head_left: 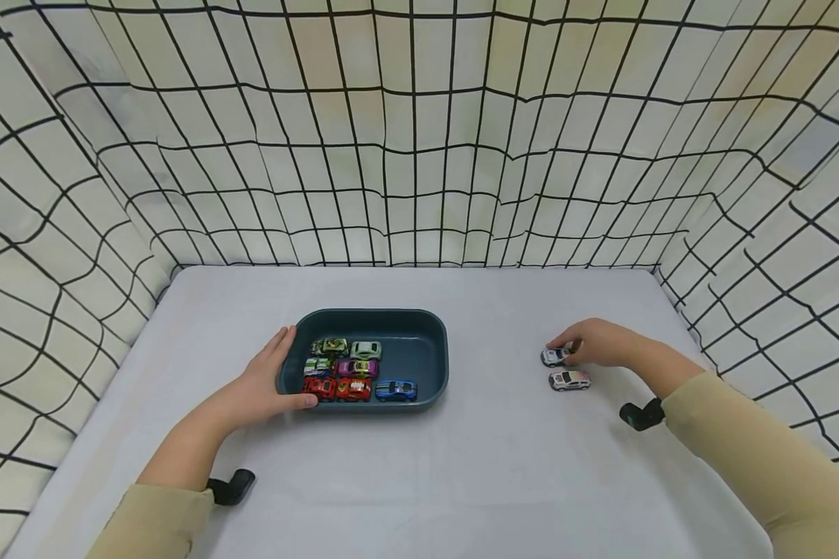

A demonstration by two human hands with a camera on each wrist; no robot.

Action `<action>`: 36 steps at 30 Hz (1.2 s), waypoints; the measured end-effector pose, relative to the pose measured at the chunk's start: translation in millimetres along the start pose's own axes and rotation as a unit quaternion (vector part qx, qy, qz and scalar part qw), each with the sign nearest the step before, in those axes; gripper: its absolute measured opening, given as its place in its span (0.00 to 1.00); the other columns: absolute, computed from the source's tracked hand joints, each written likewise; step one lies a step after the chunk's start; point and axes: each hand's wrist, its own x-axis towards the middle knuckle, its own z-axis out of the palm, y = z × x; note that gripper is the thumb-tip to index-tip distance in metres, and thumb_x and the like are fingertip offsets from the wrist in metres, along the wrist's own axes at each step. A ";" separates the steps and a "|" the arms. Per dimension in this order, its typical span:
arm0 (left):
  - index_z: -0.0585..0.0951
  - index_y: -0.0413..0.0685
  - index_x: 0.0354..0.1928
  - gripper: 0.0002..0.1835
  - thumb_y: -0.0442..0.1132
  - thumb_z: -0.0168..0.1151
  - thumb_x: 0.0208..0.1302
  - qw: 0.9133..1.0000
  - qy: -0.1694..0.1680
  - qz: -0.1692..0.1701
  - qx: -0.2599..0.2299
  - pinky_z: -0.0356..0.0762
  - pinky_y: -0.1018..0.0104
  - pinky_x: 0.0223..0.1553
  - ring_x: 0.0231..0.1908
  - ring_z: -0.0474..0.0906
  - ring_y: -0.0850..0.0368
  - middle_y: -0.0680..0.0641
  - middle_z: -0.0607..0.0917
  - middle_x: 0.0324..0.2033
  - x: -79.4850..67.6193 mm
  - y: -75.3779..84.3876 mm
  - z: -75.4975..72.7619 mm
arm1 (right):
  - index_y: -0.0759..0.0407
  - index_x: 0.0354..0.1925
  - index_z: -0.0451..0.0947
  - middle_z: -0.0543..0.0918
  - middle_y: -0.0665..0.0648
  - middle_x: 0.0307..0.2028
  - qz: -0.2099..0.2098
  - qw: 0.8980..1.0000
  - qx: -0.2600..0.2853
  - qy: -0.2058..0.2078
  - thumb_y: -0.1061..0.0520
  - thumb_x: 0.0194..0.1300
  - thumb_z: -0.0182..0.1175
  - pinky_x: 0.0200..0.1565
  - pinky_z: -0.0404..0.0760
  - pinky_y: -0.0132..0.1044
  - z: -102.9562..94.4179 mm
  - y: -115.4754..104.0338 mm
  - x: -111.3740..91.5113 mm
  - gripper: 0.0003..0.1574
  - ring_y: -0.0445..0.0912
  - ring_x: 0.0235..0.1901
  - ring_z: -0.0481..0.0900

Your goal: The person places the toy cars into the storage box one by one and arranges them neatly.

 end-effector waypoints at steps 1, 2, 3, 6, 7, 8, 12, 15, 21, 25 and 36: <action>0.35 0.46 0.79 0.68 0.63 0.72 0.54 1.000 -0.001 -0.001 0.000 0.49 0.23 0.62 0.72 0.38 0.24 0.32 0.38 0.76 0.0 -0.6 0.3 | 0.47 0.57 0.84 0.84 0.53 0.47 0.000 1.000 -0.003 0.000 0.57 0.64 0.67 0.41 0.78 0.41 -0.1 -0.2 -0.2 0.22 0.47 0.42 0.76; 0.35 0.46 0.79 0.68 0.63 0.72 0.54 1.000 0.000 -0.001 0.000 0.49 0.23 0.62 0.72 0.38 0.24 0.32 0.38 0.76 0.1 -1.1 0.5 | 0.47 0.57 0.83 0.84 0.54 0.47 0.000 1.000 -0.004 0.001 0.57 0.64 0.67 0.40 0.78 0.41 -0.2 -0.6 -0.5 0.22 0.47 0.42 0.76; 0.34 0.46 0.79 0.68 0.62 0.72 0.53 1.000 -0.001 -0.002 -0.002 0.49 0.23 0.62 0.72 0.38 0.24 0.32 0.38 0.76 0.2 -1.8 0.7 | 0.47 0.57 0.83 0.84 0.54 0.47 -0.001 1.000 -0.005 0.002 0.57 0.64 0.67 0.40 0.78 0.41 -0.3 -0.8 -0.6 0.23 0.47 0.41 0.76; 0.34 0.47 0.79 0.68 0.62 0.72 0.53 1.000 -0.001 -0.003 -0.003 0.48 0.23 0.62 0.72 0.38 0.24 0.32 0.38 0.76 0.2 -2.6 0.9 | 0.47 0.58 0.83 0.84 0.55 0.50 -0.003 1.000 -0.007 0.006 0.56 0.64 0.67 0.40 0.77 0.41 0.6 -1.4 -1.2 0.23 0.47 0.42 0.76; 0.34 0.47 0.79 0.68 0.62 0.72 0.53 1.000 -0.001 -0.003 -0.003 0.48 0.23 0.62 0.72 0.38 0.24 0.32 0.38 0.76 0.2 -2.9 0.9 | 0.47 0.58 0.83 0.84 0.56 0.52 -0.005 1.000 -0.004 0.008 0.56 0.65 0.67 0.41 0.77 0.42 1.0 -1.7 -1.4 0.23 0.48 0.43 0.77; 0.34 0.46 0.79 0.68 0.62 0.72 0.53 1.000 -0.001 -0.003 -0.003 0.48 0.23 0.62 0.72 0.38 0.24 0.32 0.38 0.76 0.2 -2.8 0.8 | 0.46 0.59 0.82 0.83 0.57 0.54 -0.007 1.000 -0.003 0.011 0.56 0.65 0.66 0.43 0.77 0.43 1.4 -1.7 -1.4 0.23 0.49 0.46 0.77; 0.34 0.46 0.79 0.68 0.63 0.72 0.53 1.000 -0.004 -0.005 -0.005 0.48 0.23 0.62 0.72 0.38 0.24 0.32 0.38 0.76 0.0 -1.7 0.1 | 0.46 0.61 0.81 0.79 0.60 0.61 -0.020 0.999 0.003 0.024 0.55 0.67 0.64 0.54 0.77 0.52 1.4 -3.9 -2.2 0.24 0.56 0.58 0.76; 0.34 0.47 0.79 0.68 0.63 0.72 0.53 1.000 -0.004 -0.005 -0.008 0.48 0.23 0.62 0.72 0.38 0.24 0.32 0.38 0.76 -0.1 -1.5 -0.1 | 0.47 0.61 0.81 0.79 0.60 0.61 -0.033 0.999 0.002 0.036 0.56 0.67 0.64 0.59 0.73 0.57 -0.4 -7.9 -2.5 0.24 0.59 0.62 0.73; 0.35 0.45 0.79 0.68 0.62 0.72 0.53 1.000 0.000 0.005 -0.001 0.49 0.23 0.62 0.72 0.39 0.23 0.31 0.39 0.76 -0.2 -2.4 2.5 | 0.45 0.61 0.80 0.80 0.56 0.59 -0.048 0.998 0.000 0.043 0.54 0.66 0.66 0.57 0.76 0.55 -3.3 -15.9 -3.4 0.25 0.56 0.57 0.77; 0.35 0.45 0.79 0.68 0.63 0.72 0.53 1.000 -0.002 0.003 -0.001 0.49 0.23 0.62 0.72 0.39 0.23 0.31 0.39 0.76 -0.1 -1.9 2.3 | 0.44 0.61 0.80 0.81 0.53 0.58 -0.056 0.997 0.009 0.050 0.54 0.66 0.66 0.53 0.79 0.51 -6.4 -21.3 -2.8 0.25 0.51 0.52 0.79; 0.34 0.45 0.79 0.68 0.64 0.72 0.52 1.000 -0.003 -0.006 -0.005 0.48 0.23 0.63 0.72 0.38 0.24 0.32 0.38 0.76 1.3 -1.8 0.8 | 0.40 0.60 0.81 0.82 0.45 0.53 -0.090 0.994 0.039 0.050 0.54 0.66 0.67 0.46 0.80 0.42 -19.0 -54.0 5.1 0.24 0.45 0.46 0.79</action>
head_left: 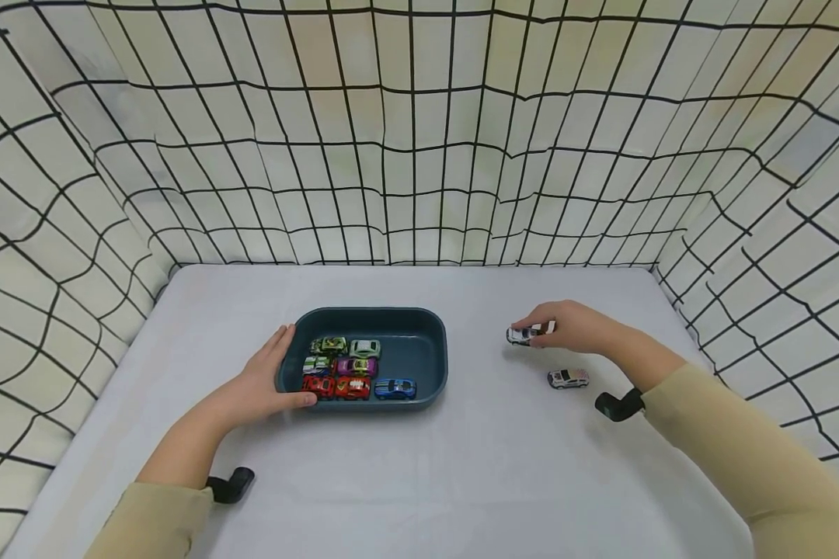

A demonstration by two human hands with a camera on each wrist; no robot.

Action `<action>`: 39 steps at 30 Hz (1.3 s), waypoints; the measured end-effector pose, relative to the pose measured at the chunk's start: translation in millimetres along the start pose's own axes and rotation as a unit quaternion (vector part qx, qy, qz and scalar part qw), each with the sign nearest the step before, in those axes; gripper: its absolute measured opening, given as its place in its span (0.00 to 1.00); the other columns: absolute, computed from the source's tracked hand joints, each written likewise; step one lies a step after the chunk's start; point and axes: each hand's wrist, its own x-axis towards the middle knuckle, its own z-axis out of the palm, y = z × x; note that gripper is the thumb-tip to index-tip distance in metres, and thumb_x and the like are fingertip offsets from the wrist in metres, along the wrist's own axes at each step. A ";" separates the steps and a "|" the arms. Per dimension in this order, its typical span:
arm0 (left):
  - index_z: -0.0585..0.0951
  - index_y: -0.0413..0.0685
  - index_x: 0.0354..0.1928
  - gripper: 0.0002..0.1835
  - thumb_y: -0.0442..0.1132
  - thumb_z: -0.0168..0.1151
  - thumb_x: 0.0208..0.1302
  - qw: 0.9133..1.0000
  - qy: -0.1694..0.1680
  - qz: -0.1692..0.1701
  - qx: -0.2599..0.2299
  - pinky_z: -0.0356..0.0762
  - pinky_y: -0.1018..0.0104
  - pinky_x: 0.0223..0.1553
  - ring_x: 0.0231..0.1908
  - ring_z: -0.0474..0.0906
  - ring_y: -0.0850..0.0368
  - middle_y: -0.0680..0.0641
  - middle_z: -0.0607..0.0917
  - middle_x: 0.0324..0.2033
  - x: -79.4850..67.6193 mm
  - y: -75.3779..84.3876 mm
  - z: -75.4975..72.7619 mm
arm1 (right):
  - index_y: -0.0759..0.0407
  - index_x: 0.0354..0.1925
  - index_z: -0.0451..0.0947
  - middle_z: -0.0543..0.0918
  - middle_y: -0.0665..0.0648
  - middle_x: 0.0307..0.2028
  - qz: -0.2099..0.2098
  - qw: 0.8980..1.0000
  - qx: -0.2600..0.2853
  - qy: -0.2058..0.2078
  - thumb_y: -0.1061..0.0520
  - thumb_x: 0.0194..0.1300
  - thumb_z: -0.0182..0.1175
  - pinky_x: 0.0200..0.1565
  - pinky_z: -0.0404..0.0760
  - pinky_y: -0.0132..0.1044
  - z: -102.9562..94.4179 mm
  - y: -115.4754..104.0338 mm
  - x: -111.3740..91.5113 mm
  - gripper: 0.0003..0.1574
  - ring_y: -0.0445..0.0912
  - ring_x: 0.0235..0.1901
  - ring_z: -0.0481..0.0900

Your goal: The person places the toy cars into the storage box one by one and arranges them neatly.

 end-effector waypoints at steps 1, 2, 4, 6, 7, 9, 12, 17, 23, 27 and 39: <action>0.34 0.46 0.79 0.69 0.64 0.72 0.52 1.000 0.000 0.000 0.001 0.48 0.23 0.62 0.72 0.38 0.24 0.32 0.39 0.76 0.3 -0.3 0.3 | 0.39 0.60 0.81 0.82 0.44 0.52 -0.005 1.000 0.001 -0.001 0.54 0.66 0.67 0.45 0.80 0.41 -0.2 -3.2 1.7 0.24 0.45 0.46 0.79; 0.34 0.46 0.79 0.69 0.64 0.72 0.52 1.000 0.001 0.000 0.001 0.48 0.23 0.62 0.72 0.38 0.24 0.32 0.38 0.76 0.5 -0.5 0.6 | 0.40 0.60 0.81 0.83 0.44 0.51 -0.011 1.000 0.001 -0.002 0.54 0.66 0.67 0.45 0.80 0.40 -0.3 -6.1 3.6 0.24 0.45 0.46 0.79; 0.34 0.46 0.79 0.69 0.65 0.72 0.52 1.000 0.001 -0.001 0.002 0.48 0.23 0.62 0.72 0.38 0.24 0.32 0.38 0.76 0.8 -1.3 1.1 | 0.39 0.60 0.81 0.83 0.43 0.50 -0.021 1.000 -0.002 -0.003 0.55 0.66 0.67 0.44 0.80 0.39 -0.4 -13.1 8.2 0.24 0.44 0.46 0.78; 0.34 0.46 0.79 0.69 0.65 0.72 0.52 1.000 0.001 0.001 0.002 0.48 0.23 0.62 0.72 0.38 0.24 0.32 0.38 0.76 0.9 -1.8 1.2 | 0.39 0.60 0.81 0.82 0.43 0.50 -0.032 0.999 -0.008 -0.004 0.55 0.66 0.67 0.43 0.80 0.38 -0.1 -20.4 13.7 0.25 0.44 0.45 0.78; 0.34 0.46 0.79 0.69 0.64 0.72 0.52 1.000 0.002 0.000 0.002 0.48 0.23 0.62 0.72 0.38 0.24 0.32 0.38 0.76 0.8 -2.0 1.1 | 0.39 0.60 0.81 0.82 0.43 0.50 -0.040 0.999 -0.010 -0.004 0.55 0.66 0.67 0.44 0.80 0.38 0.2 -24.6 17.0 0.25 0.44 0.46 0.78; 0.34 0.46 0.79 0.69 0.64 0.72 0.53 1.000 0.003 0.001 0.004 0.48 0.22 0.62 0.72 0.38 0.24 0.31 0.38 0.76 0.4 -2.7 0.9 | 0.39 0.60 0.81 0.82 0.43 0.51 -0.054 0.998 -0.011 -0.005 0.55 0.66 0.67 0.45 0.80 0.38 1.1 -33.8 24.2 0.25 0.43 0.46 0.78; 0.34 0.46 0.79 0.68 0.63 0.72 0.53 1.000 0.003 0.000 0.004 0.48 0.22 0.62 0.72 0.38 0.23 0.31 0.38 0.76 -0.1 -3.0 0.6 | 0.39 0.59 0.81 0.82 0.43 0.50 -0.075 0.997 -0.008 -0.004 0.56 0.65 0.67 0.46 0.80 0.38 3.5 -47.6 34.9 0.25 0.42 0.46 0.78; 0.34 0.46 0.79 0.68 0.62 0.72 0.53 1.000 0.002 0.001 -0.002 0.48 0.22 0.62 0.72 0.38 0.24 0.31 0.38 0.76 1.1 -2.2 1.4 | 0.37 0.59 0.82 0.82 0.40 0.49 -0.103 0.995 -0.008 -0.001 0.55 0.65 0.67 0.45 0.80 0.35 9.5 -68.4 50.1 0.25 0.39 0.44 0.78; 0.34 0.46 0.79 0.68 0.63 0.72 0.53 1.000 0.002 0.000 -0.001 0.48 0.22 0.62 0.72 0.38 0.24 0.32 0.38 0.76 2.1 -0.9 2.0 | 0.38 0.57 0.83 0.81 0.41 0.46 -0.128 0.992 -0.002 -0.012 0.55 0.65 0.68 0.40 0.79 0.36 16.2 -98.1 63.7 0.23 0.41 0.41 0.77; 0.34 0.46 0.79 0.69 0.63 0.72 0.53 1.000 0.002 0.000 0.001 0.48 0.22 0.62 0.72 0.38 0.24 0.31 0.38 0.76 2.1 -1.7 1.8 | 0.39 0.58 0.82 0.80 0.41 0.45 -0.140 0.990 -0.013 -0.029 0.53 0.66 0.67 0.38 0.78 0.34 23.8 -116.2 75.0 0.23 0.43 0.41 0.76; 0.34 0.45 0.79 0.68 0.62 0.72 0.53 1.000 0.001 0.004 0.005 0.49 0.22 0.61 0.72 0.39 0.23 0.31 0.38 0.76 2.7 -2.3 1.8 | 0.41 0.61 0.79 0.80 0.44 0.51 -0.166 0.979 -0.088 -0.074 0.49 0.68 0.65 0.46 0.77 0.34 52.5 -148.2 106.5 0.23 0.40 0.42 0.75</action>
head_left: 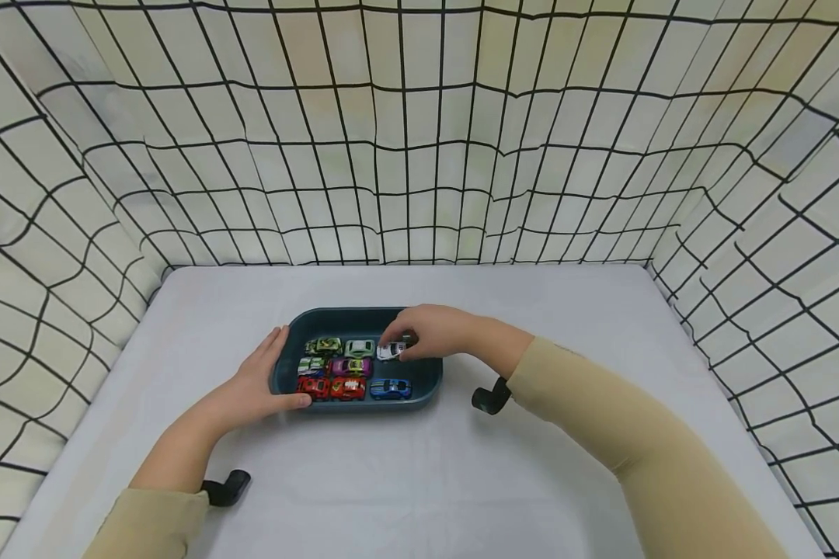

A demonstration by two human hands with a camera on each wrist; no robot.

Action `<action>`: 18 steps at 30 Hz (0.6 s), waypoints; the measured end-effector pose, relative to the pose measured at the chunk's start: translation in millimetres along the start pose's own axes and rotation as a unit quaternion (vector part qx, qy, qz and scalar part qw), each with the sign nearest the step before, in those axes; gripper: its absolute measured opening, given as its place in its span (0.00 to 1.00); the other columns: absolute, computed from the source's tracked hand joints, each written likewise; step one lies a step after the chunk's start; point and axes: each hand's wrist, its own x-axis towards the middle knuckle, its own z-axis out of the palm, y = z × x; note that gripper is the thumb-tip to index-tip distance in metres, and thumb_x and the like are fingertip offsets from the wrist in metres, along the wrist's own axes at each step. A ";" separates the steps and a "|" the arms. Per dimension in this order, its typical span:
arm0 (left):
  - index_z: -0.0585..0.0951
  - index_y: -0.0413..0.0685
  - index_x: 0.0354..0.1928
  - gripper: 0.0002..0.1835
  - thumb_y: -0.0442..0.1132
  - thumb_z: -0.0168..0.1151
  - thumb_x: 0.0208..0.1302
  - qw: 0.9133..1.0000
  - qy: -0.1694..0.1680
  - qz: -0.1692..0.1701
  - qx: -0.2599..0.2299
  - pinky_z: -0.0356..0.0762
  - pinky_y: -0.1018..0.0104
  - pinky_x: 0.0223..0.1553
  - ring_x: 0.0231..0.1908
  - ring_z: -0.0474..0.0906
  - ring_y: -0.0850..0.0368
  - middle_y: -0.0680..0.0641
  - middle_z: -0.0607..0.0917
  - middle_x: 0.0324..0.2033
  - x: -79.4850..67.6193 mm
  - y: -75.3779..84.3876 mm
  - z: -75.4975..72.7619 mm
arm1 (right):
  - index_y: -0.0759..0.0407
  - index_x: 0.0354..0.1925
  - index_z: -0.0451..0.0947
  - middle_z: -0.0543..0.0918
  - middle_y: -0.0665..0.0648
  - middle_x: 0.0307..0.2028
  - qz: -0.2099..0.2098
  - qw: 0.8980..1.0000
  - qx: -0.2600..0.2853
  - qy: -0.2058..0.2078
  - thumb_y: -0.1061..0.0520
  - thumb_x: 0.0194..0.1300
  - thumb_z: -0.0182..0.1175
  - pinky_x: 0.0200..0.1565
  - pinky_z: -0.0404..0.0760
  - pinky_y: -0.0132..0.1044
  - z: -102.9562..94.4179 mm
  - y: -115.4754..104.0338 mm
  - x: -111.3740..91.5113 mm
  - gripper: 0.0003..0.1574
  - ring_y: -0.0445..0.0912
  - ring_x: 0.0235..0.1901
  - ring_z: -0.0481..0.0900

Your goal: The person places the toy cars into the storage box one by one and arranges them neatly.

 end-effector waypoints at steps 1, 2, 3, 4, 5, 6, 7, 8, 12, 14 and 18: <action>0.34 0.45 0.79 0.68 0.62 0.72 0.53 1.000 0.000 0.001 0.000 0.50 0.22 0.61 0.72 0.39 0.23 0.31 0.39 0.76 0.1 0.8 0.2 | 0.40 0.61 0.79 0.80 0.45 0.52 0.004 1.000 -0.009 -0.004 0.49 0.68 0.64 0.48 0.77 0.35 2.6 -0.5 2.4 0.23 0.40 0.44 0.75; 0.34 0.45 0.79 0.68 0.62 0.72 0.53 1.000 -0.001 0.001 0.000 0.50 0.22 0.61 0.72 0.39 0.23 0.31 0.39 0.76 0.2 1.2 0.5 | 0.40 0.61 0.79 0.80 0.45 0.52 0.007 1.000 -0.018 -0.009 0.49 0.68 0.64 0.51 0.77 0.36 5.0 -1.0 4.5 0.23 0.39 0.46 0.76; 0.34 0.45 0.79 0.68 0.62 0.72 0.53 1.000 -0.001 0.001 0.001 0.50 0.22 0.61 0.72 0.39 0.23 0.31 0.39 0.76 0.3 1.5 0.7 | 0.40 0.61 0.79 0.80 0.45 0.53 0.011 1.000 -0.026 -0.014 0.49 0.68 0.64 0.54 0.76 0.37 7.0 -1.8 6.3 0.23 0.39 0.49 0.76; 0.34 0.45 0.79 0.68 0.62 0.72 0.53 1.000 -0.001 0.001 0.001 0.50 0.22 0.61 0.72 0.39 0.23 0.31 0.39 0.76 0.3 1.3 0.5 | 0.39 0.61 0.79 0.80 0.44 0.53 0.015 0.999 -0.036 -0.018 0.48 0.68 0.64 0.56 0.76 0.37 9.0 -2.7 8.6 0.23 0.39 0.50 0.76; 0.34 0.45 0.79 0.68 0.62 0.72 0.53 1.000 -0.001 0.002 0.001 0.50 0.22 0.61 0.72 0.39 0.23 0.31 0.39 0.76 0.3 1.0 0.4 | 0.39 0.61 0.79 0.80 0.44 0.54 0.019 0.998 -0.047 -0.022 0.48 0.69 0.63 0.58 0.75 0.38 10.5 -3.9 10.6 0.23 0.39 0.52 0.75; 0.34 0.45 0.79 0.68 0.62 0.72 0.53 1.000 -0.001 0.003 0.000 0.50 0.22 0.61 0.72 0.39 0.23 0.31 0.39 0.76 0.4 0.2 0.4 | 0.39 0.61 0.79 0.80 0.44 0.54 0.022 0.998 -0.059 -0.026 0.47 0.69 0.63 0.58 0.74 0.38 12.1 -5.2 12.3 0.23 0.39 0.53 0.75; 0.34 0.46 0.79 0.68 0.62 0.72 0.53 1.000 -0.001 0.003 0.000 0.50 0.22 0.61 0.72 0.39 0.24 0.31 0.39 0.76 0.7 -0.6 0.6 | 0.39 0.61 0.79 0.80 0.44 0.54 0.024 0.997 -0.067 -0.030 0.47 0.69 0.63 0.59 0.74 0.38 12.9 -6.3 13.4 0.23 0.39 0.54 0.76; 0.33 0.46 0.79 0.68 0.62 0.72 0.53 1.000 -0.001 0.003 -0.001 0.49 0.22 0.61 0.72 0.39 0.24 0.32 0.38 0.76 0.8 -0.9 0.5 | 0.39 0.61 0.79 0.81 0.45 0.54 0.026 0.996 -0.073 -0.032 0.48 0.69 0.63 0.60 0.74 0.38 13.7 -7.5 14.5 0.23 0.39 0.54 0.76; 0.33 0.46 0.79 0.68 0.63 0.72 0.53 1.000 -0.001 0.004 -0.004 0.49 0.22 0.61 0.72 0.39 0.24 0.32 0.38 0.76 1.1 -0.8 0.2 | 0.41 0.62 0.78 0.81 0.46 0.55 0.039 0.994 -0.094 -0.043 0.48 0.70 0.62 0.60 0.74 0.39 18.0 -10.0 19.0 0.23 0.40 0.55 0.76; 0.33 0.46 0.79 0.68 0.63 0.72 0.53 1.000 -0.001 0.004 -0.004 0.49 0.22 0.61 0.72 0.38 0.24 0.32 0.38 0.76 0.9 -0.8 -0.1 | 0.41 0.62 0.79 0.81 0.46 0.56 0.043 0.993 -0.104 -0.048 0.49 0.70 0.62 0.60 0.74 0.39 20.9 -10.0 21.2 0.23 0.40 0.56 0.76; 0.33 0.46 0.79 0.68 0.63 0.72 0.53 1.000 -0.001 0.006 -0.002 0.49 0.22 0.62 0.72 0.38 0.24 0.32 0.38 0.76 0.4 -1.7 0.0 | 0.43 0.62 0.78 0.81 0.47 0.58 0.041 0.991 -0.117 -0.058 0.50 0.71 0.61 0.59 0.75 0.38 26.0 -10.2 24.3 0.23 0.40 0.57 0.76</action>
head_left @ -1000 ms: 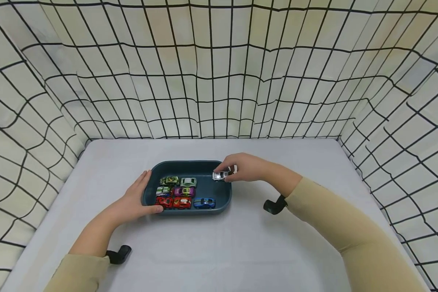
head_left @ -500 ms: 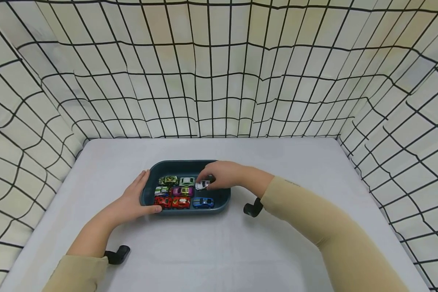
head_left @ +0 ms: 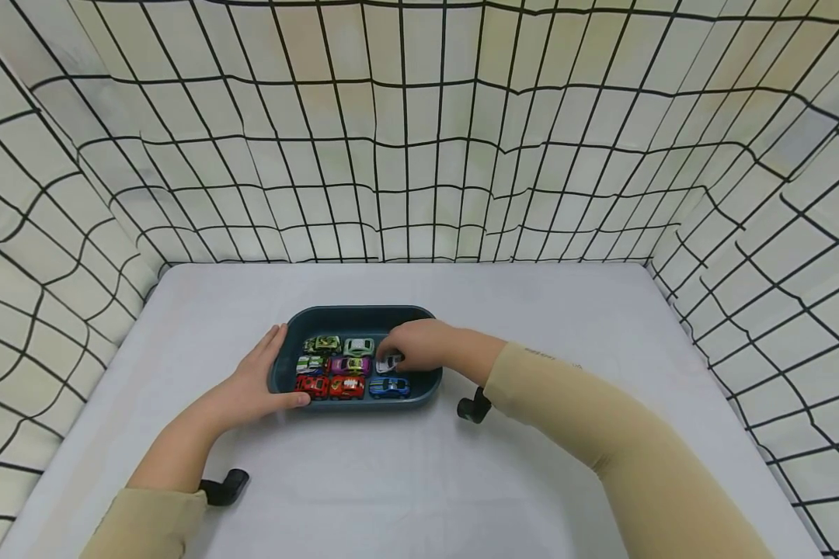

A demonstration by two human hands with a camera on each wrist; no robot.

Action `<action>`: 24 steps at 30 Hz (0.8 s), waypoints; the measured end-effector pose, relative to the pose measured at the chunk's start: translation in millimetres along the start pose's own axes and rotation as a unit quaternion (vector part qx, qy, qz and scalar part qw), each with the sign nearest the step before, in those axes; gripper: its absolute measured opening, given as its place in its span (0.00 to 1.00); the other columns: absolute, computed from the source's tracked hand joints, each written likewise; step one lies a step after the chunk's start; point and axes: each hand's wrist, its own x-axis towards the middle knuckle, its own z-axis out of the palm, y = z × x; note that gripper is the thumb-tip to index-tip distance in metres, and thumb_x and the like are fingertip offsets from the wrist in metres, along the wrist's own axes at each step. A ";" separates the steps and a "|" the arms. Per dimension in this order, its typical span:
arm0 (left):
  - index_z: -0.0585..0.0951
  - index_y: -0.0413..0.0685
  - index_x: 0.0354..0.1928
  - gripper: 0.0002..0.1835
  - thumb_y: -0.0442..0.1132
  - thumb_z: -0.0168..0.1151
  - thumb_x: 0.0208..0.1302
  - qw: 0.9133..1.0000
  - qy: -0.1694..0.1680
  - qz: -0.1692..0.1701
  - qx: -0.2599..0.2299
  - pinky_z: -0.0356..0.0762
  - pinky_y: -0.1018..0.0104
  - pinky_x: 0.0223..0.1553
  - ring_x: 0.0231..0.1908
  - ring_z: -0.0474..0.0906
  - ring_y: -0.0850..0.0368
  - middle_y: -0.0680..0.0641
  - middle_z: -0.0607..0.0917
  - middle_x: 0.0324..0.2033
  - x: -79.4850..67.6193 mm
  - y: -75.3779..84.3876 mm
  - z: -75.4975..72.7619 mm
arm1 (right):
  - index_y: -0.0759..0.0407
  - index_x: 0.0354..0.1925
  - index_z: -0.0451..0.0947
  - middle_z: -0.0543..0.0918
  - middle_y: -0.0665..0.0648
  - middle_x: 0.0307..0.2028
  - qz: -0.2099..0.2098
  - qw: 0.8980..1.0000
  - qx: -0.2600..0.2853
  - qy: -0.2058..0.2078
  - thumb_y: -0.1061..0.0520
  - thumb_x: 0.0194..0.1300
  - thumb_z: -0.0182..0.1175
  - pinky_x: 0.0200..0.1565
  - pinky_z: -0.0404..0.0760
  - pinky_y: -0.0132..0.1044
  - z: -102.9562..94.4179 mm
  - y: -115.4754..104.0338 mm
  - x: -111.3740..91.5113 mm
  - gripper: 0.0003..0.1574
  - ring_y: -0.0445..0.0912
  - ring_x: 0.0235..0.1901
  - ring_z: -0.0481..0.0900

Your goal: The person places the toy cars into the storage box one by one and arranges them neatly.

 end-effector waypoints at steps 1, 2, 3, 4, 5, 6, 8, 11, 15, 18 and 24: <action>0.33 0.46 0.79 0.68 0.63 0.72 0.53 1.000 0.000 0.000 0.002 0.49 0.22 0.62 0.72 0.39 0.24 0.31 0.38 0.76 -0.1 0.1 0.1 | 0.43 0.63 0.78 0.80 0.47 0.59 -0.002 1.000 0.000 -0.001 0.50 0.71 0.61 0.59 0.75 0.38 0.7 -0.2 0.4 0.23 0.40 0.58 0.76; 0.33 0.46 0.79 0.68 0.63 0.72 0.53 1.000 0.001 0.001 0.003 0.49 0.22 0.62 0.72 0.39 0.23 0.31 0.38 0.76 -0.3 0.2 0.1 | 0.43 0.63 0.78 0.80 0.47 0.60 -0.003 1.000 0.001 -0.002 0.50 0.71 0.61 0.59 0.75 0.38 1.3 -0.4 1.0 0.23 0.41 0.59 0.76; 0.33 0.45 0.79 0.68 0.63 0.72 0.53 1.000 0.002 0.000 0.004 0.49 0.22 0.62 0.72 0.39 0.23 0.31 0.38 0.76 -0.5 0.3 0.1 | 0.43 0.63 0.78 0.79 0.47 0.60 -0.005 1.000 0.001 -0.001 0.51 0.71 0.61 0.60 0.74 0.38 2.0 -0.6 1.7 0.24 0.41 0.60 0.75; 0.33 0.45 0.79 0.69 0.63 0.72 0.53 1.000 0.002 -0.001 0.005 0.49 0.22 0.61 0.71 0.39 0.23 0.30 0.38 0.76 -0.7 0.5 0.1 | 0.43 0.63 0.78 0.79 0.47 0.61 -0.006 1.000 0.002 0.001 0.50 0.71 0.61 0.60 0.74 0.38 2.4 -0.6 2.2 0.24 0.41 0.61 0.75; 0.33 0.45 0.79 0.68 0.63 0.72 0.53 1.000 0.003 -0.002 0.006 0.49 0.22 0.61 0.71 0.39 0.22 0.30 0.38 0.76 -1.1 0.8 0.0 | 0.42 0.64 0.77 0.79 0.46 0.61 -0.007 1.000 0.003 0.001 0.50 0.71 0.61 0.61 0.73 0.38 2.9 -0.1 3.0 0.24 0.41 0.61 0.74; 0.33 0.45 0.79 0.68 0.62 0.72 0.53 1.000 0.003 -0.002 0.006 0.49 0.22 0.61 0.71 0.40 0.22 0.30 0.39 0.76 -1.4 1.2 -0.2 | 0.41 0.64 0.77 0.78 0.46 0.62 -0.008 1.000 0.004 0.001 0.50 0.70 0.61 0.61 0.73 0.38 3.1 0.2 3.4 0.24 0.41 0.62 0.74; 0.33 0.45 0.79 0.68 0.62 0.72 0.53 1.000 0.004 -0.004 0.006 0.50 0.22 0.61 0.71 0.40 0.22 0.30 0.39 0.76 -1.8 1.7 -0.6 | 0.40 0.64 0.77 0.78 0.46 0.61 -0.009 1.000 0.006 0.003 0.49 0.70 0.62 0.62 0.73 0.39 3.3 1.2 3.7 0.24 0.41 0.62 0.74; 0.33 0.46 0.79 0.68 0.63 0.72 0.53 1.000 0.002 -0.004 0.005 0.49 0.22 0.61 0.71 0.40 0.22 0.30 0.38 0.76 -1.8 2.2 -0.8 | 0.40 0.63 0.78 0.80 0.46 0.59 -0.004 1.000 0.014 0.003 0.48 0.69 0.63 0.60 0.74 0.38 2.4 3.3 3.3 0.25 0.40 0.58 0.76; 0.33 0.46 0.79 0.68 0.62 0.72 0.53 1.000 0.001 -0.005 0.006 0.49 0.22 0.61 0.71 0.39 0.22 0.31 0.38 0.76 -0.8 1.7 -0.5 | 0.43 0.63 0.78 0.82 0.47 0.55 0.006 0.999 0.035 0.004 0.49 0.68 0.64 0.57 0.76 0.38 -1.6 4.3 2.0 0.25 0.40 0.52 0.78; 0.33 0.46 0.79 0.68 0.62 0.72 0.53 1.000 0.000 -0.006 0.005 0.49 0.22 0.61 0.71 0.39 0.22 0.31 0.38 0.76 -0.6 1.7 -0.2 | 0.44 0.63 0.78 0.82 0.48 0.55 0.012 0.999 0.043 0.002 0.51 0.69 0.63 0.57 0.76 0.38 -3.7 4.5 1.6 0.25 0.40 0.52 0.78; 0.33 0.47 0.79 0.68 0.62 0.72 0.53 1.000 -0.001 -0.004 0.003 0.49 0.21 0.61 0.71 0.39 0.22 0.31 0.38 0.76 -0.1 2.4 -0.3 | 0.46 0.62 0.79 0.82 0.48 0.56 0.022 0.999 0.040 -0.011 0.50 0.69 0.63 0.59 0.74 0.37 -3.7 4.2 2.5 0.24 0.41 0.56 0.78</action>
